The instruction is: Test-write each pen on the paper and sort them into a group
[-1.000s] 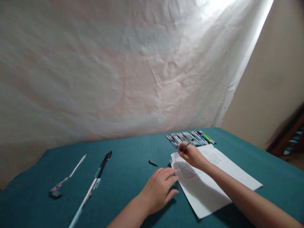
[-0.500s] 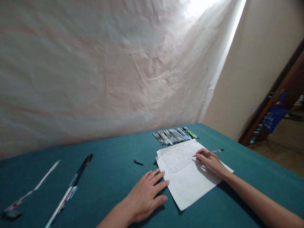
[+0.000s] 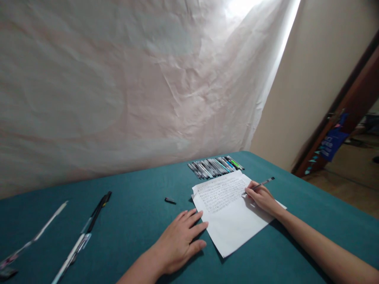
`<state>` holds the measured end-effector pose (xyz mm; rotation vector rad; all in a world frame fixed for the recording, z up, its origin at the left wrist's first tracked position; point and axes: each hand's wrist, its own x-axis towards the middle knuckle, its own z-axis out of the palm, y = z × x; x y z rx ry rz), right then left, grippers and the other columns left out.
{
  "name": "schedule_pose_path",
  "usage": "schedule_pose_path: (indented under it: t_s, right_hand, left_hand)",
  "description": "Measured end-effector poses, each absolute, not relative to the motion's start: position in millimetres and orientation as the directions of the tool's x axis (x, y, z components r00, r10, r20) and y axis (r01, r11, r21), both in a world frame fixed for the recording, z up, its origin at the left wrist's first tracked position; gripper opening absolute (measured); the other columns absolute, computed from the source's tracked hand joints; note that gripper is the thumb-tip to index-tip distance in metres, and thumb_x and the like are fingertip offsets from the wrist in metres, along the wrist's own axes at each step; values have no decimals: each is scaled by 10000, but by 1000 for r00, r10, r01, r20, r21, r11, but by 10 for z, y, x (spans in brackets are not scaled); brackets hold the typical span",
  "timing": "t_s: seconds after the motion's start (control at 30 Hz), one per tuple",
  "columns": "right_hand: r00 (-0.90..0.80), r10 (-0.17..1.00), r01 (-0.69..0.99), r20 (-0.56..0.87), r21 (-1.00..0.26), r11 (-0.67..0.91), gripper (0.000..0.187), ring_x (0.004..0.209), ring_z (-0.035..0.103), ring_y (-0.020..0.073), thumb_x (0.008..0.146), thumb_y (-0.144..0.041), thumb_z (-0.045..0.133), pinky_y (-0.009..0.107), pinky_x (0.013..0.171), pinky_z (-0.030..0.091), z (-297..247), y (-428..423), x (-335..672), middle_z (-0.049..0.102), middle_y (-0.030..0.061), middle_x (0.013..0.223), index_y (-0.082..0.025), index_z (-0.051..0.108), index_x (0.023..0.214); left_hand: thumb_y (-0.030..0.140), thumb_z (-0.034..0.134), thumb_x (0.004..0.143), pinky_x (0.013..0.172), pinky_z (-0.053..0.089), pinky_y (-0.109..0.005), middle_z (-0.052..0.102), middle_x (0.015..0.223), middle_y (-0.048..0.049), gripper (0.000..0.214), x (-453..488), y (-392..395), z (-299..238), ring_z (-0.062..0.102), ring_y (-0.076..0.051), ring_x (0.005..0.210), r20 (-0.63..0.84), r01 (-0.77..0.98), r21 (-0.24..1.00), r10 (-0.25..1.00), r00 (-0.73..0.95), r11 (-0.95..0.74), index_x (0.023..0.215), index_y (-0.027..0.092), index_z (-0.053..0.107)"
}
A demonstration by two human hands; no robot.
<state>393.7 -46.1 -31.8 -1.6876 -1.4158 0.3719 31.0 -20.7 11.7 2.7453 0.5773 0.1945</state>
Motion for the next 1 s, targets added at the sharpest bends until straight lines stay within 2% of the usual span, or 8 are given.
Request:
schedule_pose_path:
  t_s: [0.53,1.0]
  right_hand:
    - [231,918,726,322,-685,58,179,456,451,112,783,-311,455,229,476,340,-338,-456,3960,480,-49,496,-203,437,642]
    - [243,913,707,328,-704,65,145,436,436,111,744,-286,471,230,459,331,-277,-474,3913,481,-48,472,-201,456,628]
  left_hand:
    - [487,302,875,1037,196,-465,266,1413,-15,460,316,-223,143,231,-233,1288,65,370,344,415,908,-863,1311,343,312]
    - [475,322,873,1033,194,-476,272,1411,-25,458,314,-218,128,226,-240,1289,79,360,364,414,907,-859,1311,345,310]
